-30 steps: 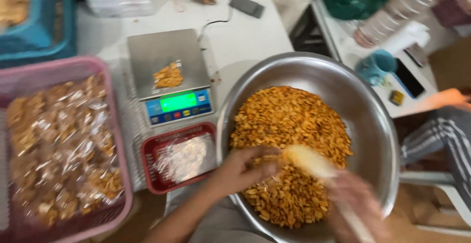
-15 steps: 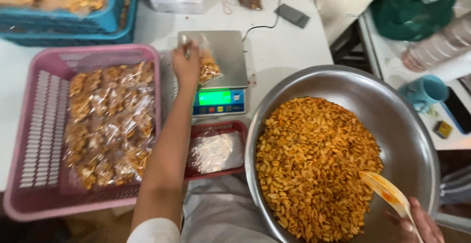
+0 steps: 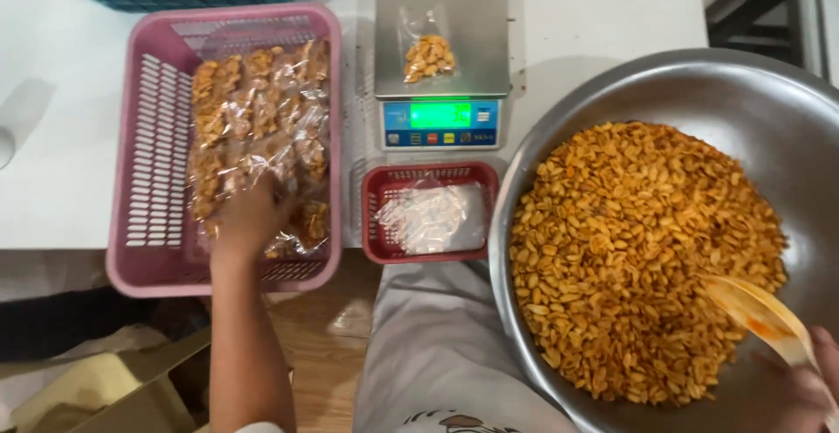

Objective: Scooping roasted nuts into small plastic bags, weighing them on a digital scale, and placing them into a basket for storage.

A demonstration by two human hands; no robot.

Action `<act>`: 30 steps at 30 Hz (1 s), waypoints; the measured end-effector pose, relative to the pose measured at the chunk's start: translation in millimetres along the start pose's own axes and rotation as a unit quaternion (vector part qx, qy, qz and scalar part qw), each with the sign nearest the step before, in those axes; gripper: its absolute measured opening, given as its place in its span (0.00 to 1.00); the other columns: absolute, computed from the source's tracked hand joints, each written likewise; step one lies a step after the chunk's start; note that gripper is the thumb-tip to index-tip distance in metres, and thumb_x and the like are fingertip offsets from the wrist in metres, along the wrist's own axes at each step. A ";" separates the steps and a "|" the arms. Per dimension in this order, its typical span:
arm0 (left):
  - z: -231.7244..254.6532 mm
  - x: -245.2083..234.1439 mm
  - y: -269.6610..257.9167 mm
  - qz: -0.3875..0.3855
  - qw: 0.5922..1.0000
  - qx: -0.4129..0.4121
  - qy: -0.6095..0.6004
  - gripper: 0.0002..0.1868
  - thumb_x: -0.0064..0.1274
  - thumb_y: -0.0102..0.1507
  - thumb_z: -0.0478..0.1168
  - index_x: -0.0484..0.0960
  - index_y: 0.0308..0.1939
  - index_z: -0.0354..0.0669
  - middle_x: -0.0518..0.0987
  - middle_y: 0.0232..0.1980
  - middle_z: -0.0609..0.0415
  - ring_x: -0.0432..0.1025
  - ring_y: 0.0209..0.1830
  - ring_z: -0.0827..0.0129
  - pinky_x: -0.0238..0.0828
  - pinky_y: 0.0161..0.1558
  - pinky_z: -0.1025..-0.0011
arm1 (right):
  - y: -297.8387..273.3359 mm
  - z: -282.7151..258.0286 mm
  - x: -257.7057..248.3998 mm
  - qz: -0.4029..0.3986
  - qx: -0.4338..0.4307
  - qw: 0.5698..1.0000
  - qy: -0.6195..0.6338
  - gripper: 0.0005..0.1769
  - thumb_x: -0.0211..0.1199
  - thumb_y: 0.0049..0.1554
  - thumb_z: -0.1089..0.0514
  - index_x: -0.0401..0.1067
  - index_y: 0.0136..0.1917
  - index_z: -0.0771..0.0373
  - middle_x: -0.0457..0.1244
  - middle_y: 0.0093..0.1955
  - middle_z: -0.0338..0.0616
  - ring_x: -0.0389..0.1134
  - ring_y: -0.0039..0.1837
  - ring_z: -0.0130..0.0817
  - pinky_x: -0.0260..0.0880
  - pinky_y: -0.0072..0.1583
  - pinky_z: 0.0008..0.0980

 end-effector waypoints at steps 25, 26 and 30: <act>95.5 99.8 -33.0 0.085 0.965 0.220 -0.114 0.09 0.58 0.66 0.41 0.76 0.45 0.44 0.82 0.40 0.47 0.77 0.37 0.47 0.68 0.42 0.51 | -42.1 -34.5 103.4 0.048 0.261 0.964 -0.001 0.14 0.66 0.58 0.56 0.85 0.52 0.63 0.75 0.39 0.46 0.73 0.34 0.32 0.77 0.38 0.30; 104.0 89.9 -43.0 0.088 0.964 0.220 -0.117 0.09 0.58 0.66 0.41 0.76 0.45 0.44 0.82 0.40 0.47 0.77 0.37 0.47 0.68 0.42 0.51 | -35.8 -43.5 101.4 0.047 0.256 0.966 -0.001 0.14 0.66 0.58 0.56 0.85 0.52 0.63 0.75 0.39 0.46 0.73 0.34 0.32 0.77 0.38 0.30; 123.3 72.6 -72.1 -0.008 0.866 0.250 -0.434 0.17 0.39 0.64 0.25 0.69 0.56 0.38 0.75 0.48 0.43 0.68 0.42 0.62 0.66 0.42 0.70 | -19.6 -62.7 100.4 0.101 0.276 0.950 0.104 0.13 0.67 0.54 0.62 0.83 0.50 0.72 0.74 0.46 0.53 0.74 0.42 0.38 0.80 0.41 0.34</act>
Point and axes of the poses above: each hand's wrist, its own y-axis towards the middle knuckle, its own x-axis out of the palm, z = x × y, the point moved 6 cm from there along y, towards the middle knuckle
